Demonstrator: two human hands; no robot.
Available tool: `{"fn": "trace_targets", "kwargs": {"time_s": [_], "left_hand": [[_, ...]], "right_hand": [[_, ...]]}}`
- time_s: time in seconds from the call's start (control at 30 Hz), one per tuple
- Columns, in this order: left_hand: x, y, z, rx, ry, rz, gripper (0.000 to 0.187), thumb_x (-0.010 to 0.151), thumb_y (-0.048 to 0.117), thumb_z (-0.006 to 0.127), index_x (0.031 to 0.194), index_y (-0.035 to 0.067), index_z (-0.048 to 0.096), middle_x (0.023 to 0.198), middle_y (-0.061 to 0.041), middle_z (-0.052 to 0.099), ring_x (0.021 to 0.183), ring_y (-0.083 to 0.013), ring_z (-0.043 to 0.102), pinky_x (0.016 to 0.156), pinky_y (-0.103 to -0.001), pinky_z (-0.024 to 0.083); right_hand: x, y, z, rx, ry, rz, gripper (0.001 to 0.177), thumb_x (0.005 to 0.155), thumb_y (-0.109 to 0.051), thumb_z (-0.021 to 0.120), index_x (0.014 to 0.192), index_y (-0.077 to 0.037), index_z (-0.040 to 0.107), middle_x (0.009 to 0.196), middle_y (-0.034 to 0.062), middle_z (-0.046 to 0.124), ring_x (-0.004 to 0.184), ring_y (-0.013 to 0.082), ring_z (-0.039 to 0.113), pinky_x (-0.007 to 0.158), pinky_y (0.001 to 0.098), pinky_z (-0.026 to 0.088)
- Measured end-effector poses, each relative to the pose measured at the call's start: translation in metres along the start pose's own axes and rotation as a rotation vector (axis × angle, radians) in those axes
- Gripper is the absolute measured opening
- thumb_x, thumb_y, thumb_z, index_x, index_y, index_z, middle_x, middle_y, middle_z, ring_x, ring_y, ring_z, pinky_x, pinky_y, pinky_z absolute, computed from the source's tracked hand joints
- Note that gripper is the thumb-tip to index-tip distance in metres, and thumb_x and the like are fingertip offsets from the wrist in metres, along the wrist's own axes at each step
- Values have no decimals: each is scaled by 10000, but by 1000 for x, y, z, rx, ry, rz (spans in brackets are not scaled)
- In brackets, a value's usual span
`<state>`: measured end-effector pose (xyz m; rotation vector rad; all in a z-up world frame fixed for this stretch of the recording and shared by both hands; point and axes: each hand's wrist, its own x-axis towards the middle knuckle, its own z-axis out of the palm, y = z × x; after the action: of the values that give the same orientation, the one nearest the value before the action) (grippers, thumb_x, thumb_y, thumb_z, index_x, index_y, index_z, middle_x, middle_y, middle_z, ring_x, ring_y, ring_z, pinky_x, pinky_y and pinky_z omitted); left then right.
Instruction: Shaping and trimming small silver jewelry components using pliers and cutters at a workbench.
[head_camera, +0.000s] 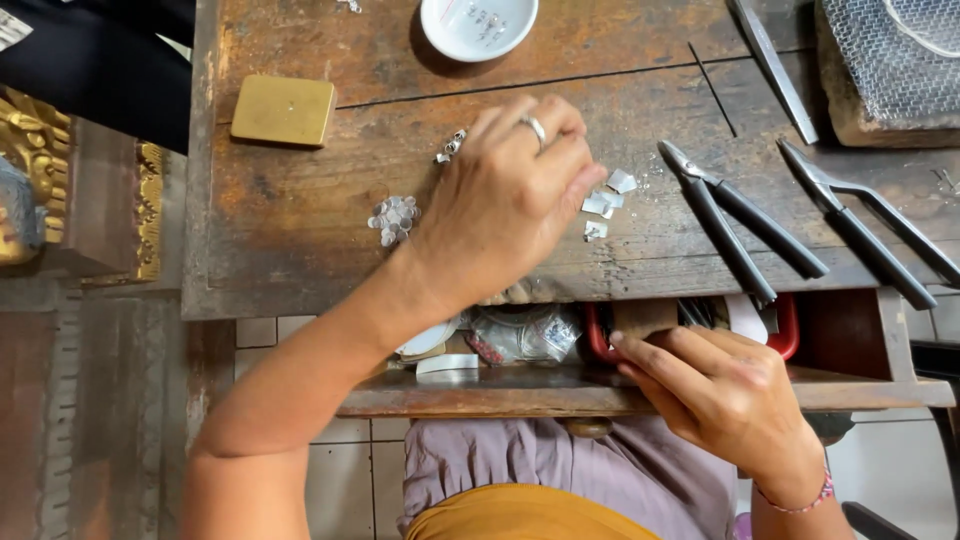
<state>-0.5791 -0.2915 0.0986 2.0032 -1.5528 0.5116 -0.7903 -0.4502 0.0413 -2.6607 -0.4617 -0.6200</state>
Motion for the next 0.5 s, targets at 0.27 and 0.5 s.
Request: {"fn": "trace_targets", "kwargs": {"time_s": [0.27,0.5], "left_hand": [[-23,4,8,-50,-5,40,86,957,-23,745,943,-46,663,1063,-180,640,958,-344,627,931,-470,502],[-32,10,20,12,-18,79,139,936,70,792,849,31,690,1081,-150,684,1047,-320,642,1039,-509,460]], "right_hand": [[3,6,-35,-112,237,149,109,1038,-20,705,1067,20,802,892,180,693,712,300,576,698,438,453],[30,37,-19,-511,142,253,144,1186,-190,835,1165,-52,801,1159,120,732,964,337,640,871,437,516]]}}
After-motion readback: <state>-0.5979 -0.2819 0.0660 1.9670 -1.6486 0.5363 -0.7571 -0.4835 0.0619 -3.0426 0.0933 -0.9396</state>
